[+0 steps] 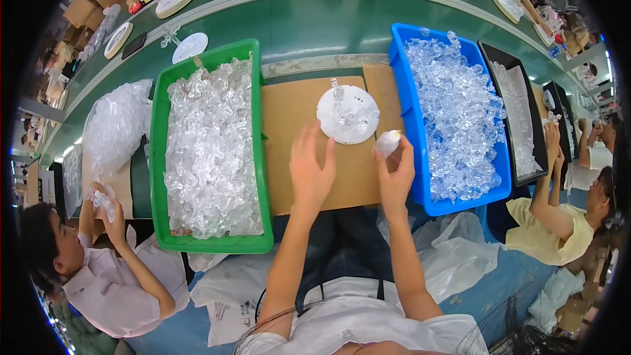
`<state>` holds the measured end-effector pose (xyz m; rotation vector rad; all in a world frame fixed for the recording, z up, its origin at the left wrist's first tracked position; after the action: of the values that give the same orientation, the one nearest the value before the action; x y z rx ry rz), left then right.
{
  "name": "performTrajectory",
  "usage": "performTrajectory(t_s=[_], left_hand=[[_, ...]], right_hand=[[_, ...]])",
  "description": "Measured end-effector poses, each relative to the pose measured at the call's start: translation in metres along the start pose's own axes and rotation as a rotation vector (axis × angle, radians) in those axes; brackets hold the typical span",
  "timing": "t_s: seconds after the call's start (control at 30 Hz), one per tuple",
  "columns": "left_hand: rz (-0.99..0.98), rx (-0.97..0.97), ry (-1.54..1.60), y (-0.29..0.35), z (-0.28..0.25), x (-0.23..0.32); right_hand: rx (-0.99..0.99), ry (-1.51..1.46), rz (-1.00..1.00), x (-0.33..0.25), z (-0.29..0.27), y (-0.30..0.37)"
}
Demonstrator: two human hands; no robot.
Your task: Gluing decorative plastic crystals onto a white circular base plate on an assembly line.
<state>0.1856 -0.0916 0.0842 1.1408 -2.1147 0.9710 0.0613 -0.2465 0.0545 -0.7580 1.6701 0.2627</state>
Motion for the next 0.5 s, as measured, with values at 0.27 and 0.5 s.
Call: performTrajectory(t_s=[0.27, 0.5], left_hand=[[0.005, -0.014, -0.499, -0.093, 0.043, 0.011], [0.002, 0.195, -0.441, -0.196, 0.076, -0.015]], right_hand=[[0.171, 0.090, 0.019, 0.038, 0.001, -0.027], [0.000, 0.206, -0.033, 0.010, -0.010, 0.016]])
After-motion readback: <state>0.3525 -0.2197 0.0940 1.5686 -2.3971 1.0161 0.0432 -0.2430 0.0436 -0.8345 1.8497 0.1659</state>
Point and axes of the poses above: each hand's wrist, its own y-axis away from the middle knuckle, its own z-axis out of the palm, x = y × z, the point moved 10 cm from there along -y, towards the middle knuckle, and after that the axes turned 7 degrees about -y, right-handed, at the moved point
